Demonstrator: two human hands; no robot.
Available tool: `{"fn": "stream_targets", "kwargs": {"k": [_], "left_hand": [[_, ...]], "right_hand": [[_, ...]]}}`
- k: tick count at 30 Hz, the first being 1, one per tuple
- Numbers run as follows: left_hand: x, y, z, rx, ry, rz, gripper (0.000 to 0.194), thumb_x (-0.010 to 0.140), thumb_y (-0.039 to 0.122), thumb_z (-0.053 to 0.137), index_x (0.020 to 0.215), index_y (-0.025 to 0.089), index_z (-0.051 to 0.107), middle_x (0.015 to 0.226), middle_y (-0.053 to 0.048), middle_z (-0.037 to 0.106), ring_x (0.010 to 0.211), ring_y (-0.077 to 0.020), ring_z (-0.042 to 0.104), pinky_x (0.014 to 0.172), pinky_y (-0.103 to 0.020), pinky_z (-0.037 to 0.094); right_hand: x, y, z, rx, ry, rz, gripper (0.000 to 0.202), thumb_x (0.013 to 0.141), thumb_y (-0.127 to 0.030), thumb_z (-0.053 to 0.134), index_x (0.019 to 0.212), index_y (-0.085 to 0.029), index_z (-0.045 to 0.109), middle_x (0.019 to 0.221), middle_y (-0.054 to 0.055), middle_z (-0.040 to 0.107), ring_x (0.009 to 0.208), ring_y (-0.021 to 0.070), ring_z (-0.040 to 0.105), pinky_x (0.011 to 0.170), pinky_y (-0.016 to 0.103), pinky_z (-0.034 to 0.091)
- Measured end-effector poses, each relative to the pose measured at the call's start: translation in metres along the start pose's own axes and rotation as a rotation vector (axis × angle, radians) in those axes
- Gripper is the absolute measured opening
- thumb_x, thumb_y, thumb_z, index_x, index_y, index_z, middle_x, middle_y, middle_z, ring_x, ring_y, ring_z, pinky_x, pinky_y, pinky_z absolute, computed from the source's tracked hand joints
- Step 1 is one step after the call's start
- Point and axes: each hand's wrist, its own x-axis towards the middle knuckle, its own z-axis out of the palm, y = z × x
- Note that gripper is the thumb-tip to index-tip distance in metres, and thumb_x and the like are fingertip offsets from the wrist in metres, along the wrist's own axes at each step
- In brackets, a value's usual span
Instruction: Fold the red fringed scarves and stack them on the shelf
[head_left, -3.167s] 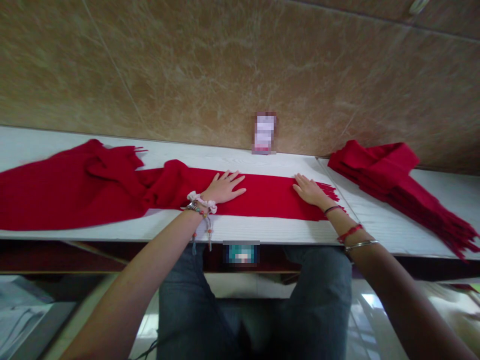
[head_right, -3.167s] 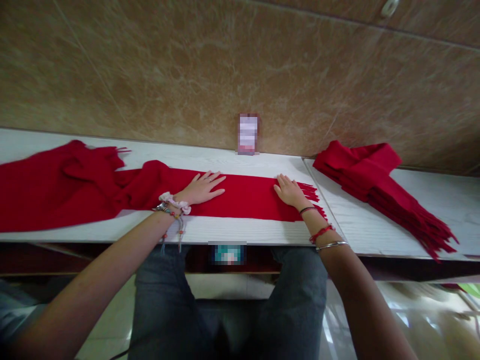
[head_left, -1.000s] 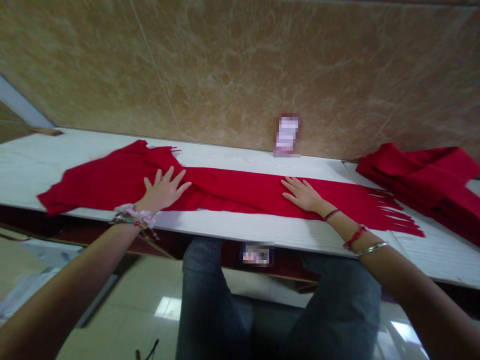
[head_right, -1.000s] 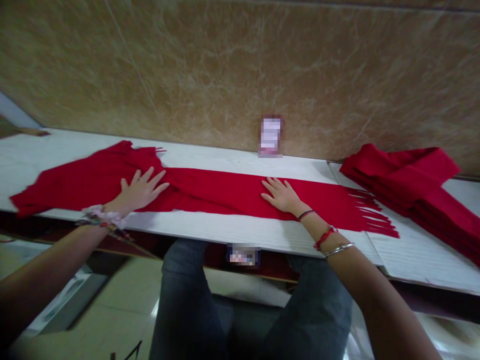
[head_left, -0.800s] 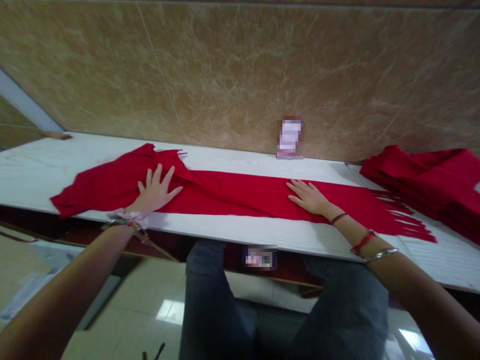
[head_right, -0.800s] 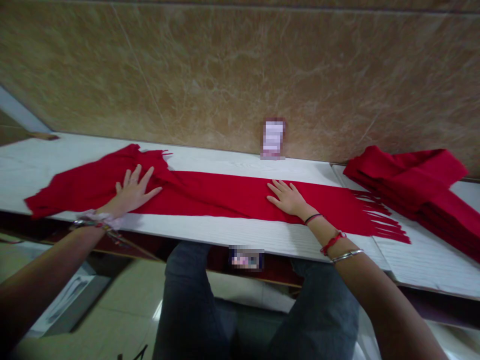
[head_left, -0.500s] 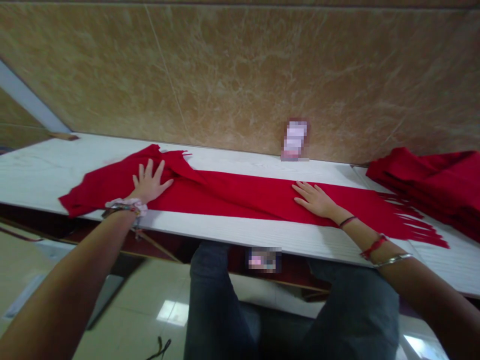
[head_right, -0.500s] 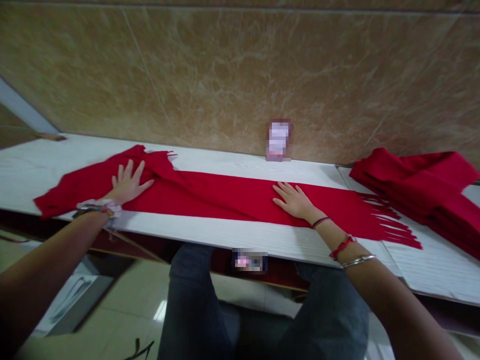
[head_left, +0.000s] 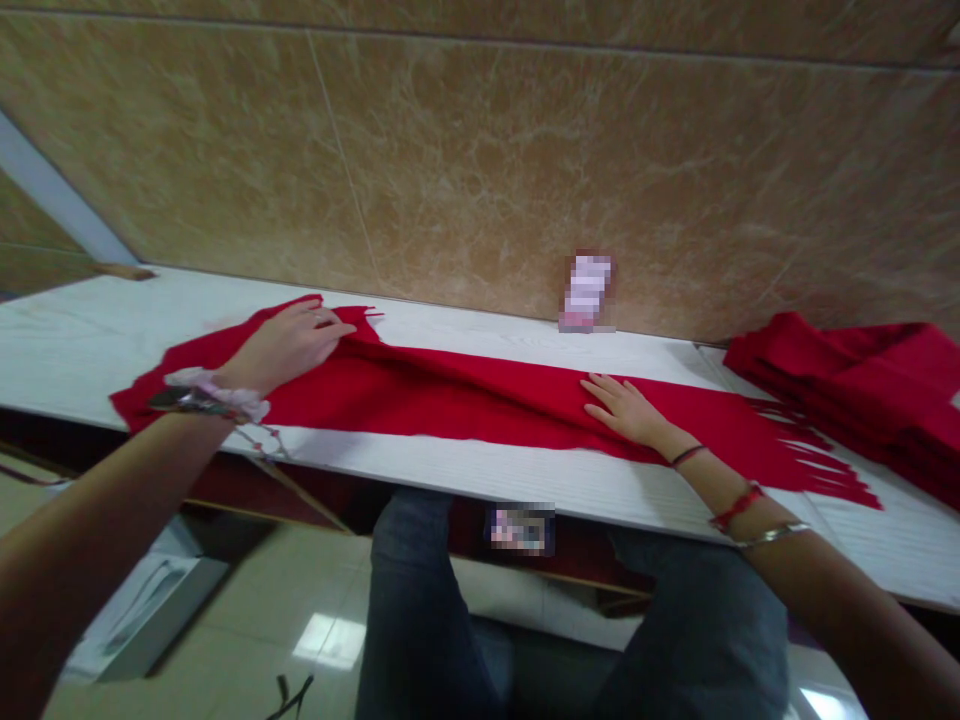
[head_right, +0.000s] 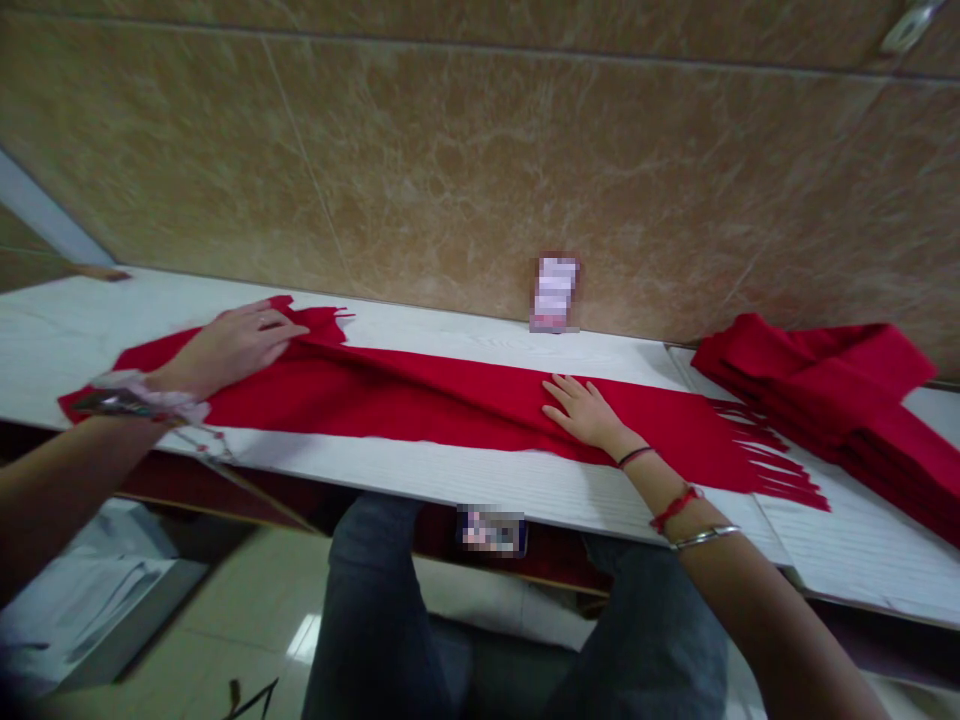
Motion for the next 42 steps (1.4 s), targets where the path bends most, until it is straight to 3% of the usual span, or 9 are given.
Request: {"fn": "stream_targets", "kwargs": {"k": [4,7,15,19,25,30,35,39,42], "left_hand": [[-0.045,-0.003,0.018,-0.042,-0.233,0.160,0.053,0.082,0.015,0.026,0.121,0.021,0.061,0.125,-0.006,0.059,0.117,-0.0220,0.050,0.103,-0.038,0.035],[-0.063,0.003,0.030,0.032,-0.236,0.167,0.056,0.076,0.007,0.026,0.116,0.017,0.065,0.125,-0.010,0.059,0.119,-0.0237,0.050,0.104,-0.038,0.034],[-0.031,0.048,0.007,-0.063,-0.144,0.308,0.055,0.082,0.029,0.031,0.133,0.021,0.050,0.135,-0.007,0.052,0.124,-0.0201,0.046,0.107,-0.036,0.028],[-0.029,0.077,0.022,-0.208,-0.185,0.329,0.055,0.086,0.029,0.027,0.138,0.025,0.043,0.149,-0.003,0.033,0.139,-0.0204,0.026,0.112,-0.040,0.022],[-0.032,0.064,0.041,-0.155,-0.259,0.307,0.051,0.093,0.033,0.021,0.142,0.029,0.037,0.152,-0.001,0.027,0.141,-0.0223,0.020,0.112,-0.045,0.019],[-0.023,0.074,0.033,-0.096,-0.185,0.380,0.051,0.090,0.024,0.029,0.140,0.030,0.040,0.151,0.001,0.030,0.140,-0.0214,0.023,0.112,-0.043,0.022],[-0.009,0.097,0.029,-0.146,-0.149,0.455,0.053,0.089,0.015,0.027,0.139,0.023,0.041,0.147,0.000,0.038,0.139,-0.0156,0.027,0.115,-0.035,0.021],[-0.008,0.100,0.016,-0.252,-0.105,0.379,0.056,0.090,0.012,0.018,0.144,0.018,0.032,0.150,-0.001,0.031,0.137,-0.0131,0.030,0.114,-0.031,0.023],[-0.018,0.101,0.016,-0.225,-0.170,0.403,0.052,0.093,0.019,0.020,0.144,0.025,0.032,0.152,0.003,0.026,0.141,-0.0194,0.021,0.115,-0.040,0.020]], "right_hand": [[-0.001,-0.001,-0.001,0.013,-0.010,0.002,0.055,0.094,-0.046,0.027,0.141,-0.020,0.039,0.148,0.011,0.036,0.136,0.0266,0.031,0.106,0.053,0.031],[-0.001,-0.002,-0.005,0.009,-0.009,-0.003,0.055,0.094,-0.046,0.029,0.140,-0.018,0.040,0.147,0.012,0.036,0.136,0.0276,0.031,0.108,0.054,0.028],[-0.015,-0.040,-0.037,0.153,-0.021,-0.177,0.055,0.095,-0.048,0.027,0.145,-0.024,0.031,0.153,0.007,0.025,0.141,0.0257,0.016,0.111,0.055,0.019],[-0.025,-0.056,-0.036,0.137,-0.138,-0.303,0.053,0.096,-0.049,0.025,0.143,-0.027,0.034,0.152,0.004,0.027,0.141,0.0254,0.017,0.112,0.056,0.014],[-0.026,-0.054,-0.031,0.107,-0.150,-0.321,0.054,0.095,-0.049,0.029,0.144,-0.026,0.033,0.152,0.005,0.027,0.141,0.0270,0.018,0.111,0.057,0.016],[-0.024,-0.062,-0.037,0.165,-0.054,-0.375,0.058,0.090,-0.048,0.044,0.141,-0.019,0.039,0.149,0.010,0.033,0.139,0.0280,0.023,0.111,0.057,0.019],[-0.015,-0.088,-0.038,0.171,0.083,-0.464,0.043,0.091,-0.033,0.048,0.129,-0.014,0.055,0.135,0.013,0.052,0.128,0.0225,0.044,0.108,0.040,0.036],[-0.007,-0.105,-0.039,0.111,0.084,-0.466,0.035,0.092,-0.023,0.045,0.121,-0.011,0.060,0.124,0.014,0.061,0.116,0.0219,0.056,0.098,0.036,0.046],[-0.006,-0.106,-0.038,0.065,0.042,-0.477,0.033,0.093,-0.015,0.041,0.115,-0.008,0.063,0.119,0.015,0.064,0.111,0.0220,0.060,0.095,0.036,0.048]]}}
